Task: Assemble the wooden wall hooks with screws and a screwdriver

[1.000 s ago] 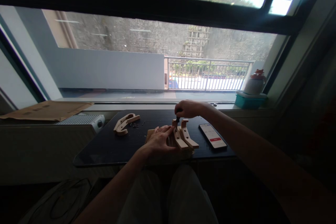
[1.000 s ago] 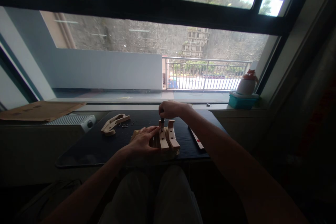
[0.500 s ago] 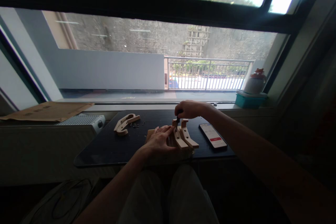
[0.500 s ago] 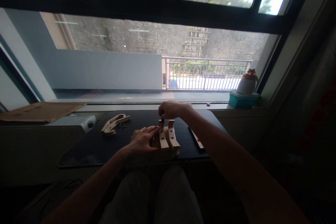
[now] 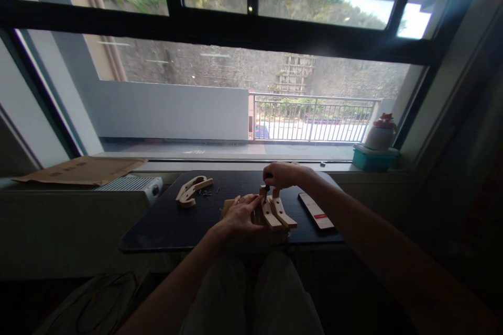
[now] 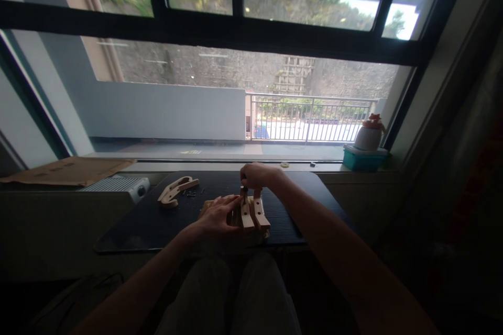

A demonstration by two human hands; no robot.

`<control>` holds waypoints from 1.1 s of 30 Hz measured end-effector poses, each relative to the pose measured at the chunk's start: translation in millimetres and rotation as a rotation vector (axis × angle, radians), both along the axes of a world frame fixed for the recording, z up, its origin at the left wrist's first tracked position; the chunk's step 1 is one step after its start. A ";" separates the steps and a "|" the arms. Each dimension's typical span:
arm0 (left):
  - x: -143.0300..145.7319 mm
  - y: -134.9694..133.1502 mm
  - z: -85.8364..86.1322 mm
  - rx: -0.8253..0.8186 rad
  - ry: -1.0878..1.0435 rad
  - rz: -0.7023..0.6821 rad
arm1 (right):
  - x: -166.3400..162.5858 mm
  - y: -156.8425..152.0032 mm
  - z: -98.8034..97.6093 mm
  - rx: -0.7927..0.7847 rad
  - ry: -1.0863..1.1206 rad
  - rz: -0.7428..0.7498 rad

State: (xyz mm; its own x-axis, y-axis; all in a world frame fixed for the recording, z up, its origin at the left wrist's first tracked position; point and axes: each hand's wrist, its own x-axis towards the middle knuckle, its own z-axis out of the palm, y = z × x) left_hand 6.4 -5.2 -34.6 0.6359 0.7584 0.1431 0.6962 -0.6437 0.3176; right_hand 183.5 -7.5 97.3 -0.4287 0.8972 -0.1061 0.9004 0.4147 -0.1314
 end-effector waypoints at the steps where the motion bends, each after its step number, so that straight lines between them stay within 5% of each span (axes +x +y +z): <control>1: -0.3 0.3 0.1 0.000 0.002 -0.002 | -0.8 -1.4 0.3 0.010 0.000 -0.001; 17: -1.9 0.1 1.3 -0.018 -0.012 -0.019 | 16.7 13.3 -10.5 0.017 0.035 0.030; 25: -4.7 2.4 -7.9 0.007 -0.044 -0.013 | 18.8 16.9 8.0 -0.078 -0.040 0.195; 33: -4.2 1.1 -11.2 0.008 -0.035 -0.007 | 15.4 23.3 0.0 -0.018 -0.048 0.342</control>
State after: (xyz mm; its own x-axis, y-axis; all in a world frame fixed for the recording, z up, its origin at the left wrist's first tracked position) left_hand 2.2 -4.1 -45.8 0.6354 0.7530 0.1709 0.6807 -0.6507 0.3364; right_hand 198.9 15.8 97.3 -0.6983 0.7004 -0.1477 0.7151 0.6914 -0.1023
